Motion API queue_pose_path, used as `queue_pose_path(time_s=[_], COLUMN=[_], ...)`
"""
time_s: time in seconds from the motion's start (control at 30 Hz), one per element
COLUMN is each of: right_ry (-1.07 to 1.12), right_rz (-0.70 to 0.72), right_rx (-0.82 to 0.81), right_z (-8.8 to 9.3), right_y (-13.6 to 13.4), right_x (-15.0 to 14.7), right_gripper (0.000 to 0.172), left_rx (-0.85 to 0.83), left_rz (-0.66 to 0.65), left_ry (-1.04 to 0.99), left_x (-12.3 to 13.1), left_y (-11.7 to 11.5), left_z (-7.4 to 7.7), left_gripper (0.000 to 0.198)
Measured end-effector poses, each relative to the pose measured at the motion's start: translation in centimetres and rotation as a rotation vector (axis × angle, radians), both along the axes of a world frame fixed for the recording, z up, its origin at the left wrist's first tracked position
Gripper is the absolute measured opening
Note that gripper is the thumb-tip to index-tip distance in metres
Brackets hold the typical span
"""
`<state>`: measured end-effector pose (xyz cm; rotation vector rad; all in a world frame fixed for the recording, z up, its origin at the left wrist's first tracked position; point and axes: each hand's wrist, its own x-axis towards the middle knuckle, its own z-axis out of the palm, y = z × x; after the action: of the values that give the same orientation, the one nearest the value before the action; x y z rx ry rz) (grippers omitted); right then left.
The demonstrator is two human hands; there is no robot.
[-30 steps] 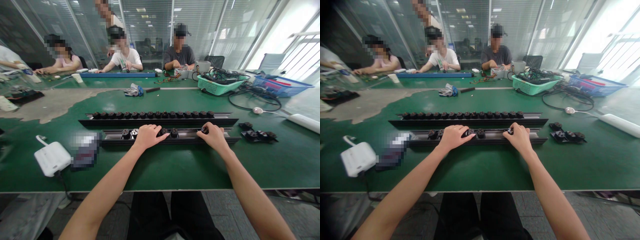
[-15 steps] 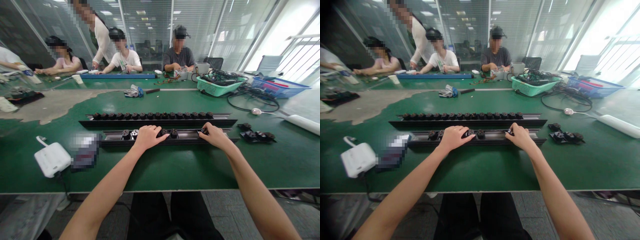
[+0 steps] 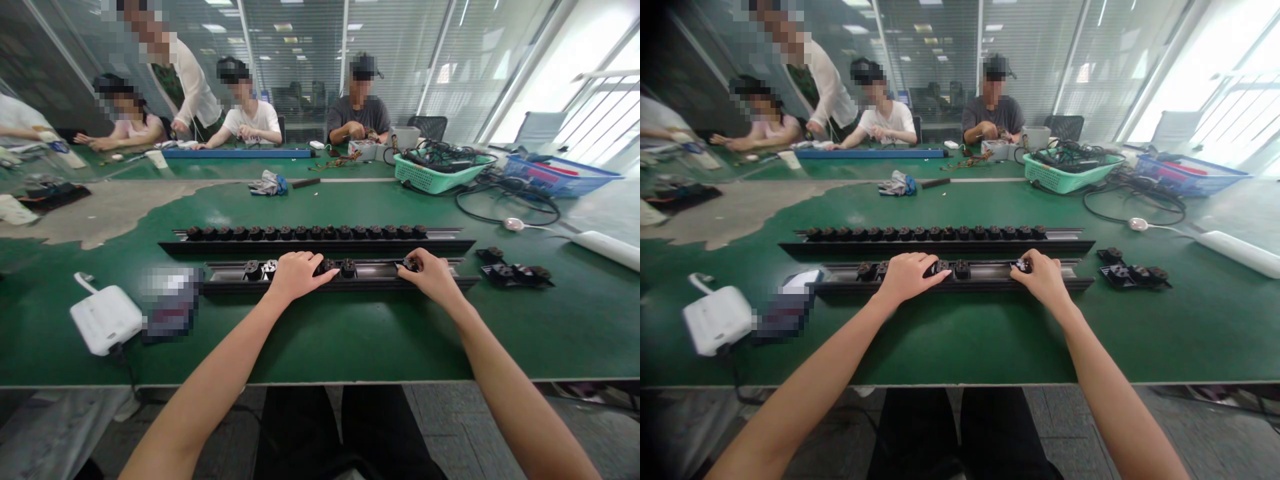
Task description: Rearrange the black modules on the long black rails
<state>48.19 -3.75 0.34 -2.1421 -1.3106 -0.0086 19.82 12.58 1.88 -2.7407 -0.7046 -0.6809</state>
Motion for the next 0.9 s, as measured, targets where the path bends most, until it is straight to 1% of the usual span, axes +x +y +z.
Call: queue_pose_path(time_s=[0.4,0.67,0.9], right_ry=[-0.061,-0.080,-0.089], right_rz=[-0.024,-0.030,-0.068], right_rx=[0.040,0.028,0.030], right_z=[-0.51,-0.47,-0.58], right_y=[-0.26,-0.32,-0.50], right_x=[0.16,0.02,0.42], right_gripper=[0.030,0.027,0.026], left_rx=[0.002,-0.003,-0.002], left_rz=[0.003,0.007,0.003], left_ry=[0.004,0.012,0.008], left_x=[-0.01,0.04,0.01], left_y=[-0.01,-0.03,-0.01], left_z=[0.08,0.08,0.01], left_gripper=[0.058,0.058,0.059])
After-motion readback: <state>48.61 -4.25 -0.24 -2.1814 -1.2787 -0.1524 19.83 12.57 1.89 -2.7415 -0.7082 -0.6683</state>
